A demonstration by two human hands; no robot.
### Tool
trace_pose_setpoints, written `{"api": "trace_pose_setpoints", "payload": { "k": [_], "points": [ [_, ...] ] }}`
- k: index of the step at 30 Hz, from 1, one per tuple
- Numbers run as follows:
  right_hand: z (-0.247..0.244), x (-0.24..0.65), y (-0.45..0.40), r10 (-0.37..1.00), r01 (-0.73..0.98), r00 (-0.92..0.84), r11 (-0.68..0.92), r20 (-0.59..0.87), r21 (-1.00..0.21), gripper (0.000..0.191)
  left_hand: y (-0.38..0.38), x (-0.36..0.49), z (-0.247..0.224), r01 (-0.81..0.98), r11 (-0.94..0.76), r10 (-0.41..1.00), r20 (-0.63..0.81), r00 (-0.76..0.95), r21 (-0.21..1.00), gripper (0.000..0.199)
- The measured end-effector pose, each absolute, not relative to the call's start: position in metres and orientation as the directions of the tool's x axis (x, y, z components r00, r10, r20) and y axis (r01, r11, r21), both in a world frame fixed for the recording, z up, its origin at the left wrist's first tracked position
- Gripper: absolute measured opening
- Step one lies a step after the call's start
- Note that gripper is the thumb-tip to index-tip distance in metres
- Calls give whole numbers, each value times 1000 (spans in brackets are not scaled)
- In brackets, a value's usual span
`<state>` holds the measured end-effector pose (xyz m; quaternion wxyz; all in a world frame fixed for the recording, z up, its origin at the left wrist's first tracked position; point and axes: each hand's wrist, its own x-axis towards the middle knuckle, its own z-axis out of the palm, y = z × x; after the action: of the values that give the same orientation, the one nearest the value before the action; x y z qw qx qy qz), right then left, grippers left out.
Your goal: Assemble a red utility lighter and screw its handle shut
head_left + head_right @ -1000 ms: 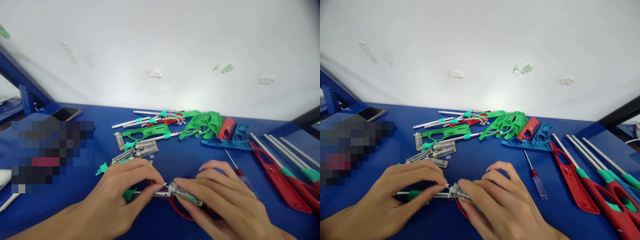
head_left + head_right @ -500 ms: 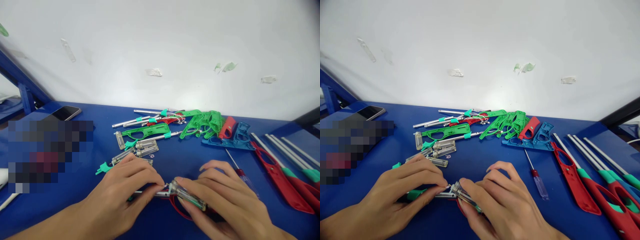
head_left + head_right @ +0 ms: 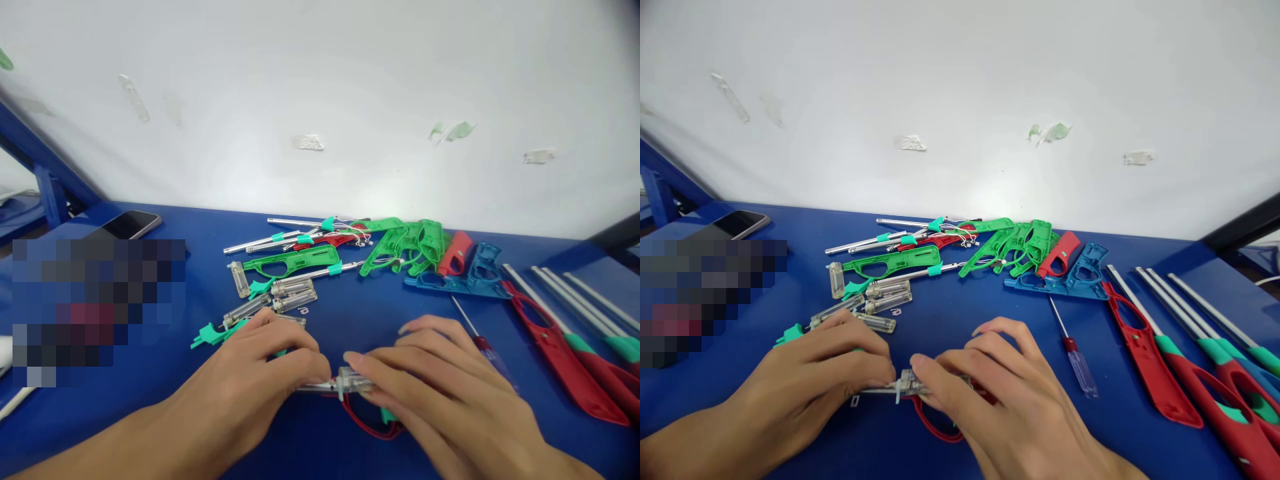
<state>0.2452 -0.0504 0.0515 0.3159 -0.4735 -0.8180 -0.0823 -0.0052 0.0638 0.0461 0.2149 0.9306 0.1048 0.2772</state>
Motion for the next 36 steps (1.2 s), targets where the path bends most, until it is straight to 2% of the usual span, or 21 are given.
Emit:
{"api": "trace_pose_setpoints", "payload": {
  "k": [4, 9, 13, 21, 27, 31, 36],
  "points": [
    [45, 251, -49, 709, 820, -363, 551, 605, -153, 29, 64, -4, 48, 68, -887, 306, 472, 827, 457, 40],
    [40, 257, -50, 717, 802, -415, 579, 560, -148, 36, 63, -5, 49, 54, -883, 298, 469, 831, 466, 42],
    [42, 257, -49, 728, 800, -421, 579, 542, -157, 33, 62, -4, 50, 53, -872, 308, 461, 832, 486, 40],
    [51, 252, -48, 734, 792, -391, 576, 555, -203, 31, 60, -2, 52, 67, -897, 314, 524, 791, 436, 22],
    [56, 236, -63, 818, 827, -208, 440, 536, -351, 32, 58, -4, 52, 75, -929, 289, 582, 760, 363, 20],
    [47, 226, -68, 809, 853, -145, 394, 570, -343, 34, 57, -6, 50, 66, -930, 284, 594, 753, 361, 19],
    [42, 220, -62, 789, 828, -136, 422, 599, -368, 38, 57, -6, 47, 63, -931, 277, 583, 764, 360, 18]
  ]
}}
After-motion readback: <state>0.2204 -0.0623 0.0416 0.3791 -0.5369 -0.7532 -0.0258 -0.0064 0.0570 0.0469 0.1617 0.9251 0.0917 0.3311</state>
